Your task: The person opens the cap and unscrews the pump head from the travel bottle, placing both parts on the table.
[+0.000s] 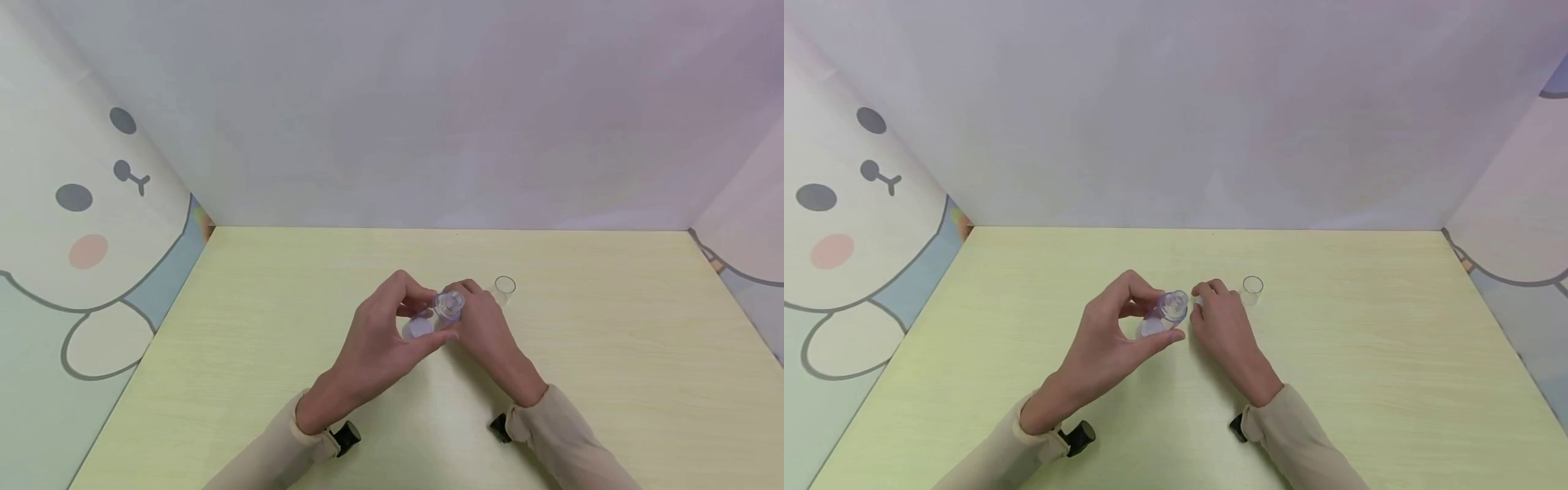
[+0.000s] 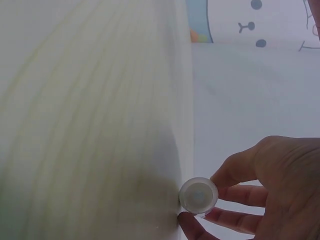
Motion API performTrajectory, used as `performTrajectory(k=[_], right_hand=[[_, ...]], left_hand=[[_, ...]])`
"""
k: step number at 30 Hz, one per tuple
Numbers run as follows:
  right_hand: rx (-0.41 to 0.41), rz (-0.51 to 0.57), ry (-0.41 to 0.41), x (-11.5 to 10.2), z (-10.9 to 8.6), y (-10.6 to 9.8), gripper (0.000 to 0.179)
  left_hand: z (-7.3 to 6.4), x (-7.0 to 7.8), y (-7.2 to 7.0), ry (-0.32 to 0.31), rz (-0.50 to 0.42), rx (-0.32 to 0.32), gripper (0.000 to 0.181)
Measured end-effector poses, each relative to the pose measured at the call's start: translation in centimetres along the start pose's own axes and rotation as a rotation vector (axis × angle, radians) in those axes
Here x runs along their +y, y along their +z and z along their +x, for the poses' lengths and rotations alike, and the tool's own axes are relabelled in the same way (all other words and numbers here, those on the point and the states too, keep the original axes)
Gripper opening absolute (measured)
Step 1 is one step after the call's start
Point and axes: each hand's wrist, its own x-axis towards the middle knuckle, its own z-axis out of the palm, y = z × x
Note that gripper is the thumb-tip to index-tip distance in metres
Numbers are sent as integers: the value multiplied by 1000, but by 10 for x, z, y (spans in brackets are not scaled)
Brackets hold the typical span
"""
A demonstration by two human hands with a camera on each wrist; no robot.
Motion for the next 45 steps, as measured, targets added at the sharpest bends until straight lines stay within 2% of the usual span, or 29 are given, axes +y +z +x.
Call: performTrajectory(k=[12, 17, 23, 28, 38, 45], right_hand=[[30, -4, -9, -1, -3, -2, 46], [24, -5, 29, -3, -5, -5, 56], [21, -33, 57, -6, -11, -10, 45], [50, -52, 42, -11, -17, -18, 37], [93, -140, -7, -18, -38, -33, 32], [156, -253, -102, -13, -51, -39, 32]], left_hand=[[0, -1, 0, 4, 5, 10, 45], [0, -3, 0, -9, 4, 22, 45], [2, -7, 1, -41, 1, 43, 43], [3, -9, 1, -53, -2, 64, 44], [4, -20, 4, -218, -64, 53, 39], [6, -39, 10, -286, -52, 50, 38]])
